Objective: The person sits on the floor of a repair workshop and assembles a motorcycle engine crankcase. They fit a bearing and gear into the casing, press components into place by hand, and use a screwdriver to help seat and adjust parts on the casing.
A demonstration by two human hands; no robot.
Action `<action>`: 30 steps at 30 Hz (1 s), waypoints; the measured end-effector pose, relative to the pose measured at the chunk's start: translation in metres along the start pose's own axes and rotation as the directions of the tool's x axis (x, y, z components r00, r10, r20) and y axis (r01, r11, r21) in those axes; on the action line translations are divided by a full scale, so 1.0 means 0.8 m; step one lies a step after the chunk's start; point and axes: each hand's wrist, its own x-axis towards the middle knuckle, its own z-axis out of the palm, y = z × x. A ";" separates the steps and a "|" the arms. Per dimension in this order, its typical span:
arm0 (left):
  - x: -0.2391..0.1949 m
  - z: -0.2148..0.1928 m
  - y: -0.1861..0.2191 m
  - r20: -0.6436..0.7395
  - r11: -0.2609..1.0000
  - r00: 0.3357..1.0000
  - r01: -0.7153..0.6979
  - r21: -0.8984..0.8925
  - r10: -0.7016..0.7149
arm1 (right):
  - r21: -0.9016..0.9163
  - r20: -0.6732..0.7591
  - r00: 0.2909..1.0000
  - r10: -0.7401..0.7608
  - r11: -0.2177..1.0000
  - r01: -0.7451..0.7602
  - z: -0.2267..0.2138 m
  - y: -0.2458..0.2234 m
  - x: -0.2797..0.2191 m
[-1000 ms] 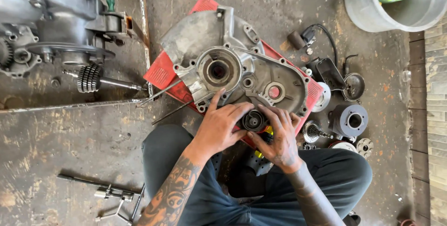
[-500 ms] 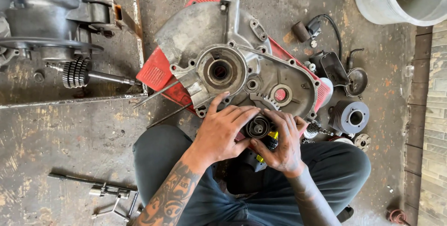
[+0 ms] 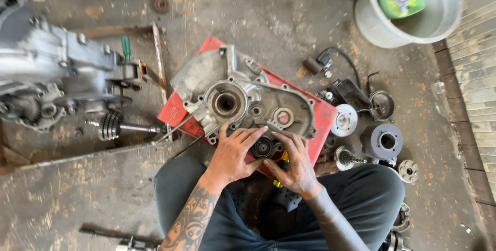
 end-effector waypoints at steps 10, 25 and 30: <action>-0.008 0.007 0.032 -0.094 0.996 0.995 0.029 0.082 -0.021 | 0.145 -0.220 0.949 0.226 0.969 -0.198 -0.042 -0.004 -0.095; -0.042 -0.030 0.076 -0.006 0.936 0.938 0.346 0.061 -0.347 | 0.646 -0.291 0.813 0.505 0.730 -0.222 -0.122 0.034 -0.270; -0.070 -0.091 0.123 -0.205 0.916 0.909 0.308 -0.258 -0.364 | 0.745 -0.367 0.772 0.519 0.660 -0.090 -0.156 0.014 -0.330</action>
